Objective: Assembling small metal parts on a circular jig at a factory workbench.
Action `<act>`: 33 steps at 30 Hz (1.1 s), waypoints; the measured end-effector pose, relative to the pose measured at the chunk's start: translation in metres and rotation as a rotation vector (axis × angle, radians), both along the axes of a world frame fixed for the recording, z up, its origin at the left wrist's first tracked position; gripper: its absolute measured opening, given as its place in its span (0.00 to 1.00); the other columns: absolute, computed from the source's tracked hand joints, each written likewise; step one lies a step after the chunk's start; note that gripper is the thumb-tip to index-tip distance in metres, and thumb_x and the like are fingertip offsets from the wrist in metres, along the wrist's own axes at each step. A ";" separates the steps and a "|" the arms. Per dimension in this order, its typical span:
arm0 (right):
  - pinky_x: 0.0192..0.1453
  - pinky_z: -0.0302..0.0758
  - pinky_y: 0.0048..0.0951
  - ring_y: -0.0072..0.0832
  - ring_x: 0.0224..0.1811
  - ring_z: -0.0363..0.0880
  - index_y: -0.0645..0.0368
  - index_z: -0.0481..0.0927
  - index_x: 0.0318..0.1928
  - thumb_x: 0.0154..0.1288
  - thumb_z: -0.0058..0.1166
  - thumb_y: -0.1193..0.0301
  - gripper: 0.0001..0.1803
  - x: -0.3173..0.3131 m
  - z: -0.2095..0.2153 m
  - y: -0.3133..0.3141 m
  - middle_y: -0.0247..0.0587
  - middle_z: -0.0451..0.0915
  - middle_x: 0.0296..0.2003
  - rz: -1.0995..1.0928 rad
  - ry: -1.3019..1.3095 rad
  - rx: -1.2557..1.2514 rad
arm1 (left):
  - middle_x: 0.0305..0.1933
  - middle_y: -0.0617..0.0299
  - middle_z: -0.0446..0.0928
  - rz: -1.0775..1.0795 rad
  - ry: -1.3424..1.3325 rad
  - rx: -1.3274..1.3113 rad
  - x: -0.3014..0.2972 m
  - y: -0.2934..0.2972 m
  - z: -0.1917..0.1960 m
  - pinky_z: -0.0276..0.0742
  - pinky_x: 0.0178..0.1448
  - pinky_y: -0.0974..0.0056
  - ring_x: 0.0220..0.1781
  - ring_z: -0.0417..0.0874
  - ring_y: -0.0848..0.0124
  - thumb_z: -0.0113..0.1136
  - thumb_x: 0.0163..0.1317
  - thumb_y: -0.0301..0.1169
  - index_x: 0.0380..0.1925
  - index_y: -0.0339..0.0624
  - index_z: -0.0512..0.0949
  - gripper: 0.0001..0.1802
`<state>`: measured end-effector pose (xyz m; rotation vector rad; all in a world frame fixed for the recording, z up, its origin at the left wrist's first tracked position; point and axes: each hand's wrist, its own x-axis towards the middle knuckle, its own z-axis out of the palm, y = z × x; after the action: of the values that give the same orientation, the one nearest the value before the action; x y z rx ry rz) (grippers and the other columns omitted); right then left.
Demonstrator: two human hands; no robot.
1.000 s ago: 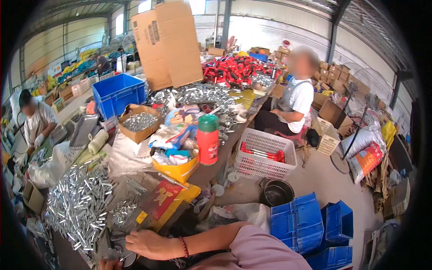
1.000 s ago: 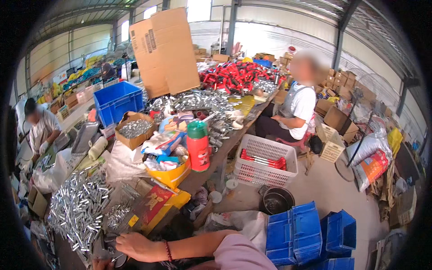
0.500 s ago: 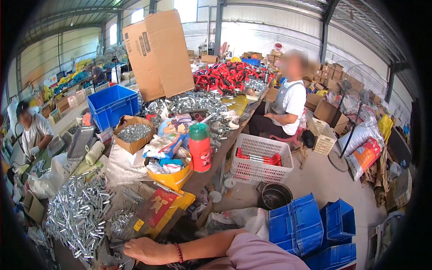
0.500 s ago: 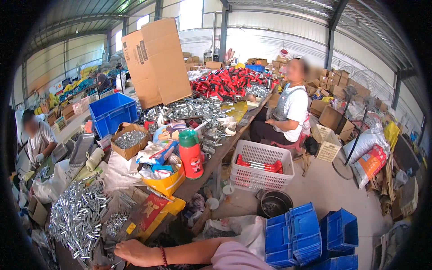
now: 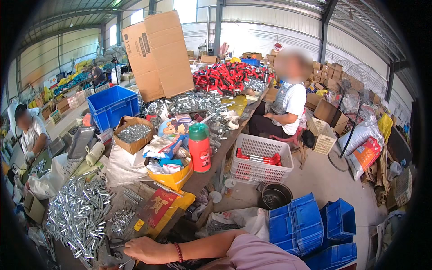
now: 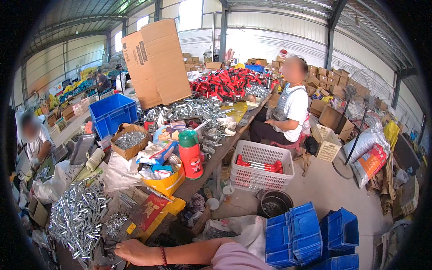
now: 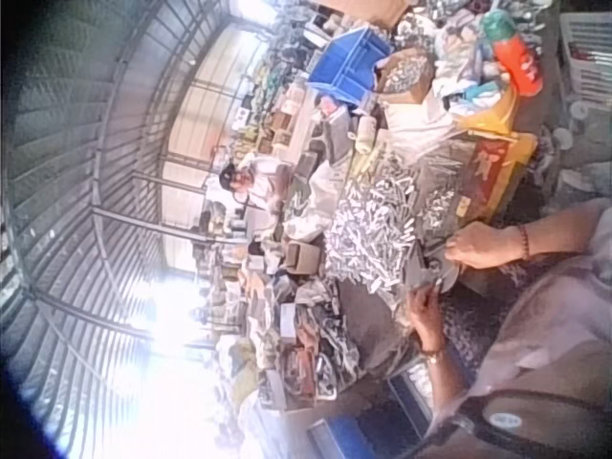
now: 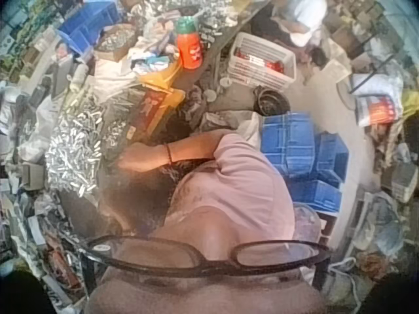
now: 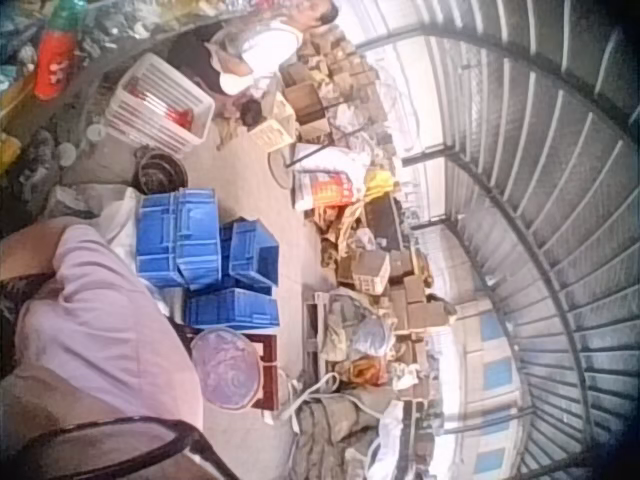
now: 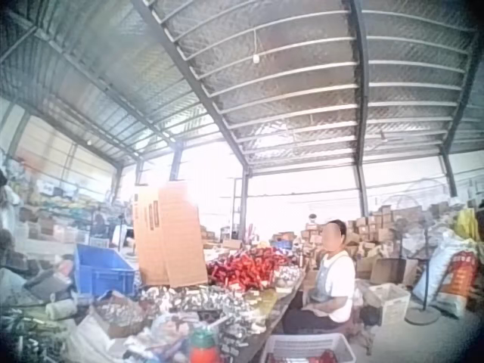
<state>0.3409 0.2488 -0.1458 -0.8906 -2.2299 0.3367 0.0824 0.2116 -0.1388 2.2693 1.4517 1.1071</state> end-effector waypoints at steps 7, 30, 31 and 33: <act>0.47 0.79 0.48 0.49 0.44 0.82 0.63 0.77 0.39 0.63 0.59 0.74 0.07 0.000 -0.001 0.001 0.49 0.79 0.39 0.006 -0.005 0.011 | 0.41 0.49 0.85 0.019 0.023 -0.013 -0.001 -0.002 0.000 0.81 0.51 0.50 0.45 0.86 0.50 0.73 0.65 0.24 0.40 0.38 0.88 0.05; 0.47 0.80 0.45 0.48 0.45 0.82 0.61 0.75 0.38 0.63 0.61 0.72 0.09 0.003 0.000 0.003 0.46 0.79 0.39 -0.021 -0.032 0.043 | 0.40 0.49 0.85 0.015 0.056 0.032 0.000 0.003 -0.004 0.80 0.49 0.49 0.43 0.84 0.50 0.74 0.64 0.24 0.38 0.37 0.87 0.05; 0.47 0.80 0.45 0.48 0.45 0.82 0.61 0.75 0.38 0.63 0.61 0.72 0.08 0.006 0.000 0.003 0.46 0.79 0.39 -0.019 -0.043 0.017 | 0.40 0.49 0.85 0.014 0.052 0.040 0.003 0.005 -0.005 0.80 0.49 0.49 0.43 0.84 0.50 0.74 0.64 0.24 0.38 0.37 0.87 0.05; 0.47 0.80 0.45 0.48 0.45 0.82 0.61 0.75 0.38 0.63 0.60 0.72 0.08 0.009 0.001 0.007 0.46 0.79 0.39 -0.026 -0.045 -0.006 | 0.39 0.49 0.84 0.010 -0.018 -0.038 0.002 0.010 -0.010 0.79 0.47 0.50 0.42 0.83 0.50 0.74 0.63 0.24 0.37 0.36 0.87 0.05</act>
<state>0.3496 0.2561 -0.1443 -0.9378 -2.2573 0.3150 0.0842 0.2211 -0.1490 2.2232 1.4661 1.0911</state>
